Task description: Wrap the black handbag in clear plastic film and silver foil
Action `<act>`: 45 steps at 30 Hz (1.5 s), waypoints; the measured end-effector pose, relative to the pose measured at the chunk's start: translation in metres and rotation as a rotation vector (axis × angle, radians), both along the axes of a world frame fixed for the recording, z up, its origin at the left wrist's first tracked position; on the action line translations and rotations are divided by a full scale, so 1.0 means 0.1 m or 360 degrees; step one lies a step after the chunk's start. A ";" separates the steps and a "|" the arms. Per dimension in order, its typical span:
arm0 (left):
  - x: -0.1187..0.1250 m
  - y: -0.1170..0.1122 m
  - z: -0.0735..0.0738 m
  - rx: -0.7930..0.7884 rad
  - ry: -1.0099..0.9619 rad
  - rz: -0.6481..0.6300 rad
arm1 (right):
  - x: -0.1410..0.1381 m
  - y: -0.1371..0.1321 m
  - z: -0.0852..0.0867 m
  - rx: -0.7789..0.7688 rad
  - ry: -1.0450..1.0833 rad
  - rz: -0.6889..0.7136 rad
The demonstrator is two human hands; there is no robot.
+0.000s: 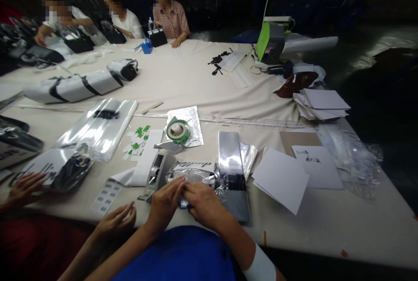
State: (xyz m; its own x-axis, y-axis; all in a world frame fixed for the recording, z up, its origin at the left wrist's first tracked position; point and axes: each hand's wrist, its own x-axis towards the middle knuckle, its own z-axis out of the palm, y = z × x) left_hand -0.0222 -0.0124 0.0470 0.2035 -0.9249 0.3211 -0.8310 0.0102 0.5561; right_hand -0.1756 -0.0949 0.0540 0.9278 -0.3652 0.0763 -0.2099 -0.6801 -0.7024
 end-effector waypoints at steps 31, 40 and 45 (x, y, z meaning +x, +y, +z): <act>0.16 0.13 -0.10 0.0109 0.0177 -0.0492 | -1.11 -0.20 0.24 0.0382 0.0501 -0.0410; 0.14 0.12 -0.11 0.0120 0.0200 -0.0469 | -0.81 -0.22 -0.01 0.1113 0.0172 -0.1116; 0.13 0.15 -0.13 0.0081 0.0181 -0.0474 | -0.69 -0.09 -0.24 0.1293 0.0168 -0.1314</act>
State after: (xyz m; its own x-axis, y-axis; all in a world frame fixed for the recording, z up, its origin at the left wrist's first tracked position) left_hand -0.0095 0.0025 0.0335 -0.0467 -0.9635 0.2636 -0.7281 0.2135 0.6514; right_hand -0.2448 -0.1034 0.0304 0.3724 -0.7679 -0.5212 -0.4625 0.3333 -0.8215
